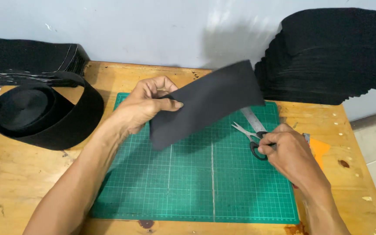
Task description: The person uses scissors to trim the edges of a rectangular piece of black fabric on a green cutting mat. They carefully cut along the sides to straighten the material, then unfold the fabric to display the finished piece.
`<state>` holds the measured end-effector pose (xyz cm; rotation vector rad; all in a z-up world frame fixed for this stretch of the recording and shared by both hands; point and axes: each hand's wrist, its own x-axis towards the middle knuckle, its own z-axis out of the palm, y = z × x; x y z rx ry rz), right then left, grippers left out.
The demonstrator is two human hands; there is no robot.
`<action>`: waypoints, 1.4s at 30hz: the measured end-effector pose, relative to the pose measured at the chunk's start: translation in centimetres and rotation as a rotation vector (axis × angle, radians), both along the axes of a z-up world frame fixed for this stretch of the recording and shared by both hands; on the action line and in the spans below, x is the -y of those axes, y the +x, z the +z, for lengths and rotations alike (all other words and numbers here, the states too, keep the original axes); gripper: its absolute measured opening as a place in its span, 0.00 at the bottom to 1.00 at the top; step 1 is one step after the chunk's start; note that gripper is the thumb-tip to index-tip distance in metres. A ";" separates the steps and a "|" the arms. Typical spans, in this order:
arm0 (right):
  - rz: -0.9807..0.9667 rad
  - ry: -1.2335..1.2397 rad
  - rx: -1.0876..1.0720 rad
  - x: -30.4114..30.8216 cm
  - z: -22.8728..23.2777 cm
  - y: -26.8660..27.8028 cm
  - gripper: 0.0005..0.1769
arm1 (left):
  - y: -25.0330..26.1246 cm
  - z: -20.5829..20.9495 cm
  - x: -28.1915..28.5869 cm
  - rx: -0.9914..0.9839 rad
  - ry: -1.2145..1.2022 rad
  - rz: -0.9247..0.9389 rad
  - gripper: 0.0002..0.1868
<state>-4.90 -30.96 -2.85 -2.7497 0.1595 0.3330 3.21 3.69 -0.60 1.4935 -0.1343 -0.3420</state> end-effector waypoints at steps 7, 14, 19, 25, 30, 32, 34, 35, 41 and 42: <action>0.117 0.630 0.094 -3.6 0.6 -1.3 0.27 | -2.5 -3.9 5.8 -0.062 -0.234 0.038 0.20; 0.040 1.007 0.058 -2.8 -4.2 -1.2 0.23 | -3.8 -2.4 7.2 -0.194 -0.205 0.103 0.22; -0.118 0.725 -0.161 -1.6 -2.0 -0.6 0.37 | -0.1 -3.0 3.4 0.000 -0.179 0.217 0.16; -0.182 0.617 0.012 -2.3 2.0 -0.5 0.20 | 1.4 -2.5 -0.2 0.118 0.047 0.143 0.06; -0.201 0.744 0.251 -1.3 0.3 -0.2 0.19 | 1.6 -2.4 -0.9 0.090 0.109 0.065 0.14; -0.188 0.750 0.292 -1.2 -0.1 -0.1 0.20 | 1.3 -1.7 -1.1 0.105 0.149 0.032 0.15; -0.169 0.760 0.327 -1.5 0.0 -0.1 0.21 | 0.7 -0.7 -1.5 0.116 0.192 0.006 0.16; -0.162 0.770 0.349 -1.7 0.5 -0.2 0.20 | 0.3 0.0 -1.7 0.083 0.207 -0.050 0.18; -0.137 0.735 0.465 -2.0 -1.0 -0.3 0.05 | -0.7 1.0 -3.5 0.186 0.526 -0.335 0.20; -0.102 0.731 0.489 -2.1 -1.3 -0.2 0.03 | -0.7 1.0 -3.6 0.176 0.625 -0.401 0.14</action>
